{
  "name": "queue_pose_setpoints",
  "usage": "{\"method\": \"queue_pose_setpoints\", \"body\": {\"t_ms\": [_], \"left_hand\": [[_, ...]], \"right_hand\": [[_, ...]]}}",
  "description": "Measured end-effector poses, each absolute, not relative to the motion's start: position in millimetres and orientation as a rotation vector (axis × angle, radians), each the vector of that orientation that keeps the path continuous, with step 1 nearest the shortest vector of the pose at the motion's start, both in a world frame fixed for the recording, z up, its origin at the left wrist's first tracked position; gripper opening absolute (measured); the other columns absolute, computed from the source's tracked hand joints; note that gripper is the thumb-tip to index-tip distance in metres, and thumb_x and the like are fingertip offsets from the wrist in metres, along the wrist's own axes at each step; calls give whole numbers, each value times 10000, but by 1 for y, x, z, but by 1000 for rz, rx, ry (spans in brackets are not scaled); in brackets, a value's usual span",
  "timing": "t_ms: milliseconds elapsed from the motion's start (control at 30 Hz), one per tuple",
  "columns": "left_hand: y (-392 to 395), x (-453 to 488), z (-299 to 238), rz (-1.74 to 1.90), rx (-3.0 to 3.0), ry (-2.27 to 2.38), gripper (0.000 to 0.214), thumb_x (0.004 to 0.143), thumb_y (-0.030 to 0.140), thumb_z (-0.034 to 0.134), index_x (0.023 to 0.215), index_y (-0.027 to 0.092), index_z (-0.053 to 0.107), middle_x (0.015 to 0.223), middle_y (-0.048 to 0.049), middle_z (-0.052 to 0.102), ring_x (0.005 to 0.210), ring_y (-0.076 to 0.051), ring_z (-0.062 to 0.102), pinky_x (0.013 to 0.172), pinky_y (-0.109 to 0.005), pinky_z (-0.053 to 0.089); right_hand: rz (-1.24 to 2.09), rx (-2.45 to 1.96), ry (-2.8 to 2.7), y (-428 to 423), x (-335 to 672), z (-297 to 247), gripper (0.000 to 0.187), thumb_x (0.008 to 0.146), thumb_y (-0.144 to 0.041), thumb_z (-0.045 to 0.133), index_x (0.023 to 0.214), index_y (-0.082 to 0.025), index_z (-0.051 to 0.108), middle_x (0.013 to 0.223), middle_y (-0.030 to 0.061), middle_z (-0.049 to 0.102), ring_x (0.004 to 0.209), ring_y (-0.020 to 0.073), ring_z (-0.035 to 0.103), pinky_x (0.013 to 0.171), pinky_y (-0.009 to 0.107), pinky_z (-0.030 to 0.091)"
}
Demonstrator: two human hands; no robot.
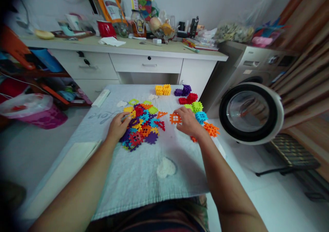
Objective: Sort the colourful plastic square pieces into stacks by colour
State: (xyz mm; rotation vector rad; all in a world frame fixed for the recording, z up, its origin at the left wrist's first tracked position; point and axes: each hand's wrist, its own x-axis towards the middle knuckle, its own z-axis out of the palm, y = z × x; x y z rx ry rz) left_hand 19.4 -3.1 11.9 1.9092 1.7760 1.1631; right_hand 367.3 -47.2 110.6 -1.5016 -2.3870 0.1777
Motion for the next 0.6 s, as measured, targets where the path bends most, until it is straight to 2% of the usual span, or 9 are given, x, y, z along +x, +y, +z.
{"method": "queue_pose_setpoints", "body": {"t_ms": [233,600], "left_hand": [[-2,19,10,1125,1875,1769,444,864,458,485,1155,177,669,1214,-97,695,1160,-240,621,1065,-378,456],[-2,17,7,1140,1864,1731,478,852,465,508,1173,151,671,1201,-109,703,1130,-250,634,1037,-381,465]], "right_hand": [[19,-1710,-2440,-102,431,101,444,830,-300,631,1271,-249,623,1255,110,649,1175,332,516,1046,520,346],[-251,-1822,-2474,-126,441,84,329,876,-208,557,1182,-219,679,1307,97,650,1253,344,446,1051,524,295]]}}
